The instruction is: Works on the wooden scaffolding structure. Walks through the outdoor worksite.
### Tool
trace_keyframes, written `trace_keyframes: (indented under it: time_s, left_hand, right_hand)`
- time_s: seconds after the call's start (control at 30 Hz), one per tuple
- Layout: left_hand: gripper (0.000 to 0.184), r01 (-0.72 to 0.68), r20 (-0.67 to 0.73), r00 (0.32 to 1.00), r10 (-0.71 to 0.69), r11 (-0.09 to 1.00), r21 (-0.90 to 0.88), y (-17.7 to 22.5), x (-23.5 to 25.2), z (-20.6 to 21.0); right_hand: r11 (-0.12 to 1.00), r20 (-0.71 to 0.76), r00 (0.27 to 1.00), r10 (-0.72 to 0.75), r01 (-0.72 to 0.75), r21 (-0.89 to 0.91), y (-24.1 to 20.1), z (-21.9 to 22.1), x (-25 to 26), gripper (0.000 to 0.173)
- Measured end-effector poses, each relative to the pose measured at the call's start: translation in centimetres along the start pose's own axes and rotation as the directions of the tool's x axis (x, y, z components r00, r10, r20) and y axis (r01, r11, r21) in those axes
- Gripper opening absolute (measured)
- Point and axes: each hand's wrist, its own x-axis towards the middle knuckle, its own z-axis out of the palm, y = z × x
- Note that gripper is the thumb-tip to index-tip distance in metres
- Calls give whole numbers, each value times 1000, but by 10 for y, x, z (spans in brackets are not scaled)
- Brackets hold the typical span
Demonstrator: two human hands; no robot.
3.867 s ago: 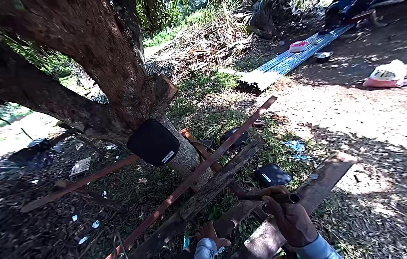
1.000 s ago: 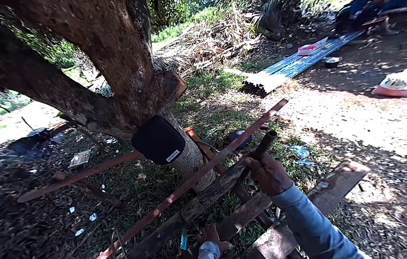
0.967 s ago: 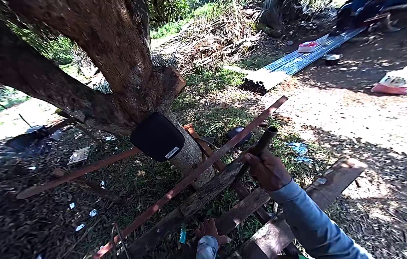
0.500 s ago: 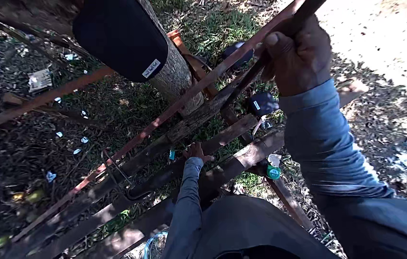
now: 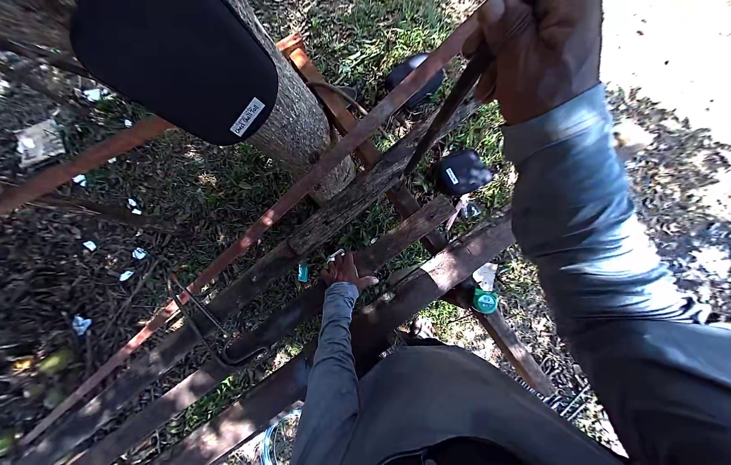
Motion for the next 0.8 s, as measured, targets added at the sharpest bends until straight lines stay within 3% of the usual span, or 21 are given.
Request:
trace_keyframes:
  time_s: [0.27, 0.5, 0.63, 0.8]
  left_hand:
    - [108, -1, -26, 1000, 0, 1000, -8, 0, 0, 3]
    - [106, 16, -20, 1000, -16, 1000, 6, 0, -2, 4]
    - [103, 7, 1, 1000, -7, 1000, -23, 1, -4, 4]
    - [109, -48, -71, 997, 41, 992, -114, -4, -10, 15]
  right_hand:
    - [994, 15, 994, 108, -108, 18, 44, 23, -8, 32]
    - [980, 187, 964, 189, -197, 29, 78, 43, -28, 35]
    - [977, 140, 968, 208, -214, 26, 75, 42, -44, 36]
    - [944, 143, 934, 327, -317, -88, 59, 23, -102, 56]
